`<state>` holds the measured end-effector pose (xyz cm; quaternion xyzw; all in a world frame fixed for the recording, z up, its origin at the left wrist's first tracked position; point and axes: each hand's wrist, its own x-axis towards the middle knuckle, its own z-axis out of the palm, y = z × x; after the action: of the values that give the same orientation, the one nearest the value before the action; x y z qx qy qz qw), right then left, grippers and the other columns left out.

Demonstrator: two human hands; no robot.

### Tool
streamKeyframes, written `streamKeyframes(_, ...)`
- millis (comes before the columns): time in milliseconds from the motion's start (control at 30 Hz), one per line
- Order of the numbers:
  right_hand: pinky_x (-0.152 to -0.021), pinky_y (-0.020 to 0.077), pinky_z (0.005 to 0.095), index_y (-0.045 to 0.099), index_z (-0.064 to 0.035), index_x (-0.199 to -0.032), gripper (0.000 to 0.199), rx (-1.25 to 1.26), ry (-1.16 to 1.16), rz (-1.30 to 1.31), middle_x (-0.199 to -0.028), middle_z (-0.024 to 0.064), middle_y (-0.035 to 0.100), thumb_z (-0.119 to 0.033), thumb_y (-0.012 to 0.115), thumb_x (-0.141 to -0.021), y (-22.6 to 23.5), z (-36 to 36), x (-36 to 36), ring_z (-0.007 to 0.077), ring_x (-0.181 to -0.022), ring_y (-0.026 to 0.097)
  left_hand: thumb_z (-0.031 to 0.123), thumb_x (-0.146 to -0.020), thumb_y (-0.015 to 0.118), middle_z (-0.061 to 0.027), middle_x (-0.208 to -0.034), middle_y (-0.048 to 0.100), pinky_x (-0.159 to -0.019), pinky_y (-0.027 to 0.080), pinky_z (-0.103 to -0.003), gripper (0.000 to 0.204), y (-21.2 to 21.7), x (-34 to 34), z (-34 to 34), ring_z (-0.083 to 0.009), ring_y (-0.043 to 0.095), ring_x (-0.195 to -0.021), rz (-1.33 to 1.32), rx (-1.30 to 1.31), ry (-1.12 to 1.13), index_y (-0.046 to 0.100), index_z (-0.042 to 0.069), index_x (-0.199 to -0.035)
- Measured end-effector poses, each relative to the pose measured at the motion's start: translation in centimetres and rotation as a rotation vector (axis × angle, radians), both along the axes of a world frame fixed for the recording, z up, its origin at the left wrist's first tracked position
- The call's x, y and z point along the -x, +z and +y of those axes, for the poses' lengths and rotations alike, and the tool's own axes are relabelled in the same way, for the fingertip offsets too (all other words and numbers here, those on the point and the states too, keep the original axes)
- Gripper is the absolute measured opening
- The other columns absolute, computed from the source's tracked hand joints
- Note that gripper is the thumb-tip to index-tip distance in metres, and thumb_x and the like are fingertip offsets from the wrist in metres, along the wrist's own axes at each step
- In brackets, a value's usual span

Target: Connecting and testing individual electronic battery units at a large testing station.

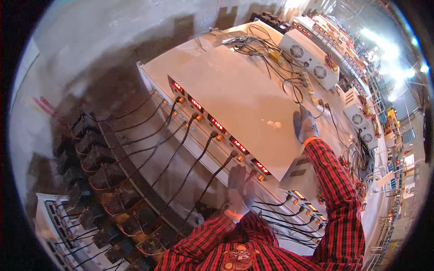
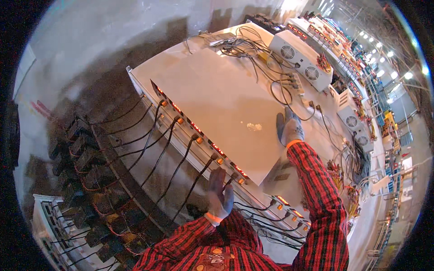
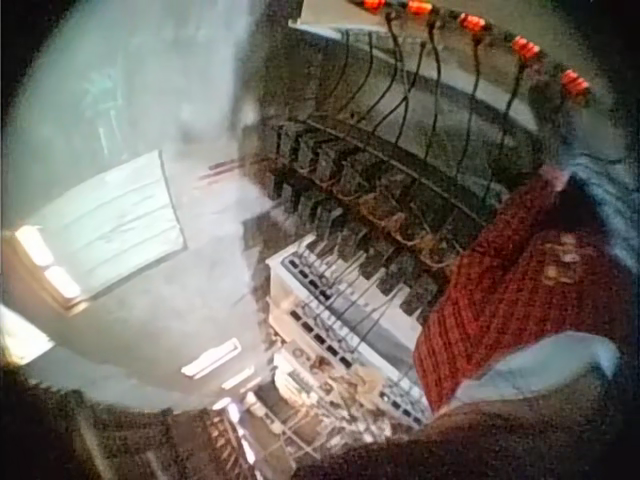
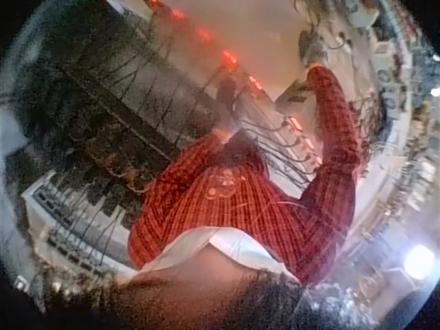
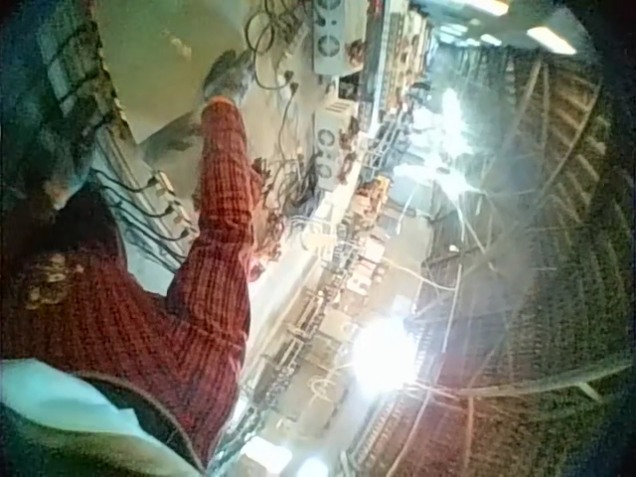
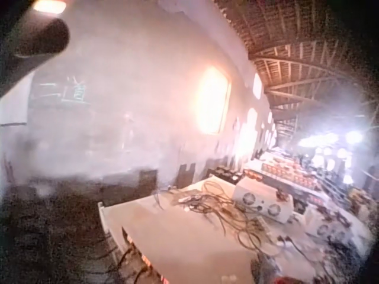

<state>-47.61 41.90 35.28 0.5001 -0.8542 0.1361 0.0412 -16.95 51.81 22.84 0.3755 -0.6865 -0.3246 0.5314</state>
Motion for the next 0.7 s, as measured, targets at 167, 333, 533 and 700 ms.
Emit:
streamKeyframes(167, -0.102, 0.0481, 0.044, 0.049, -0.0038, -0.143, 0.051, -0.035, 0.015, -0.009, -0.134, 0.0222, 0.061, -0.032, 0.049, -0.1, 0.6, 0.0, -0.6, 0.0404, -0.12, 0.06, 0.024, -0.088, 0.062, -0.0271, -0.14, 0.05, -0.108, 0.04, -0.053, 0.058, 2.5, 2.0, -0.1, -0.0481, 0.049, -0.123, -0.149, -0.002, -0.044, 0.05, -0.003, -0.137)
streamKeyframes(333, -0.102, 0.0477, 0.0441, 0.048, -0.0044, -0.143, 0.052, -0.057, -0.041, 0.002, -0.135, 0.0218, 0.06, -0.035, 0.047, -0.101, 0.6, -0.2, -0.7, 0.0401, -0.12, 0.059, 0.025, -0.09, 0.062, -0.0253, -0.133, 0.056, -0.103, 0.043, -0.052, 0.053, 1.2, 2.0, 0.8, -0.0465, 0.054, -0.117, -0.187, 0.002, 0.056, 0.053, -0.003, -0.133)
streamKeyframes(533, -0.102, 0.0477, 0.0453, 0.047, -0.0045, -0.144, 0.054, -0.14, -0.057, -0.02, -0.136, 0.0221, 0.059, -0.038, 0.044, -0.101, 2.0, -0.4, -1.8, 0.0405, -0.121, 0.059, 0.028, -0.093, 0.061, -0.0192, -0.11, 0.068, -0.091, 0.049, -0.047, 0.043, -5.1, -0.9, 6.8, -0.0381, 0.063, -0.098, 0.069, -0.201, -0.021, 0.062, -0.003, -0.124)
streamKeyframes(700, -0.097, 0.0495, 0.0497, 0.052, -0.0031, -0.134, 0.05, -0.095, -0.063, 0.003, -0.127, 0.026, 0.063, -0.04, 0.043, -0.101, 0.8, 0.3, 0.7, 0.0451, -0.113, 0.061, 0.037, -0.102, 0.05, -0.0043, -0.071, 0.065, -0.068, 0.046, -0.035, 0.04, -1.8, -0.8, 11.9, -0.0206, 0.056, -0.062, -0.296, -0.966, -0.52, 0.07, 0.007, -0.083)
